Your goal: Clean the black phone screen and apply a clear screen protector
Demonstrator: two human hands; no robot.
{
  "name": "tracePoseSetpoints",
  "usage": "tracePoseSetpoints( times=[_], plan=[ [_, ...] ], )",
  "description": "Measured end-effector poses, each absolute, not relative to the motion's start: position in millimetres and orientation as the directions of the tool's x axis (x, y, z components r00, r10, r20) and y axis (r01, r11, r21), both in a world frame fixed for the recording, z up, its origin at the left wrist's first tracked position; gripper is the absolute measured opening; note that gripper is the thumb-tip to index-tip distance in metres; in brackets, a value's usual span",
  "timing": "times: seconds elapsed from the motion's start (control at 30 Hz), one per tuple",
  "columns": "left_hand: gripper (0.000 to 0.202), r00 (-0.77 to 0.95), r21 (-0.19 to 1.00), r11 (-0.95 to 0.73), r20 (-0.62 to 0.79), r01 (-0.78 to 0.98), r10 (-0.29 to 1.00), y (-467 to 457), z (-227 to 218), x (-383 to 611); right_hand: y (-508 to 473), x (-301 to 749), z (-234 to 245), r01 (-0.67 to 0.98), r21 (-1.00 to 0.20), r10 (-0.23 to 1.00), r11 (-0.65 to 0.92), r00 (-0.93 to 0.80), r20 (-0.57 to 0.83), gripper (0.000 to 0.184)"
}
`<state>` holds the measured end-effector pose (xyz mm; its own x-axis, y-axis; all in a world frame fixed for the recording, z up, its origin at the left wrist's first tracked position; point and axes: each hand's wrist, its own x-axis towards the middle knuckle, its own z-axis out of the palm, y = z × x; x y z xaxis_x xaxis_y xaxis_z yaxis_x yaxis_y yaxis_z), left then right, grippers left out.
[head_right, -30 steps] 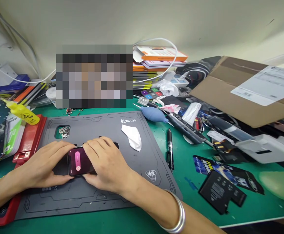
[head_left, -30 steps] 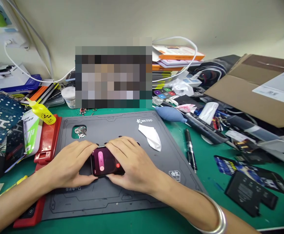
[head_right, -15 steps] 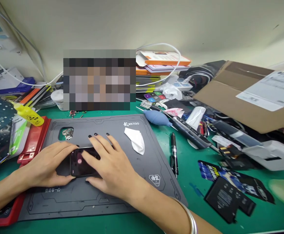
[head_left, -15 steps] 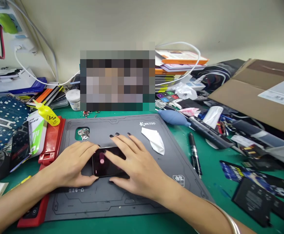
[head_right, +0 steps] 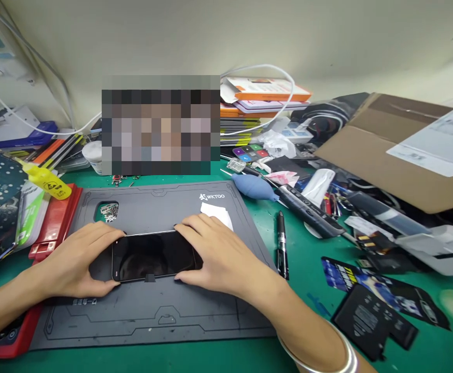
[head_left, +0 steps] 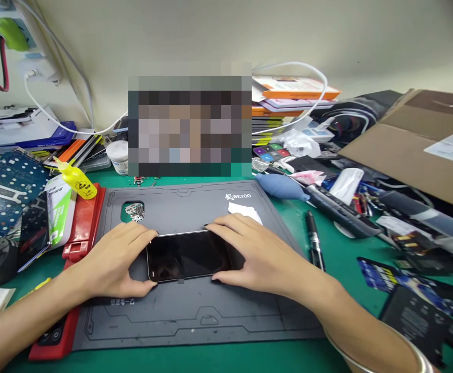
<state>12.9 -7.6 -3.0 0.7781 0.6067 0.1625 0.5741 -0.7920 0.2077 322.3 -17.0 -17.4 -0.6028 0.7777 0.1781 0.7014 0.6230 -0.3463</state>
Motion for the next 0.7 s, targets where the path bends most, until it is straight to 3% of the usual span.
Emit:
tracePoseSetpoints(
  times=[0.4,0.7],
  plan=[
    [0.056,0.737,0.332,-0.708,0.051,0.623,0.673,-8.7,0.1,13.0,-15.6,323.9,-15.9,0.716,-0.364,0.794,0.596,-0.595,0.128,0.062],
    [0.058,0.735,0.335,-0.699,0.028,0.632,0.678,-8.7,-1.2,11.0,-14.6,324.5,-13.1,0.687,-0.441,0.798,0.577,-0.589,0.128,0.062]
  ],
)
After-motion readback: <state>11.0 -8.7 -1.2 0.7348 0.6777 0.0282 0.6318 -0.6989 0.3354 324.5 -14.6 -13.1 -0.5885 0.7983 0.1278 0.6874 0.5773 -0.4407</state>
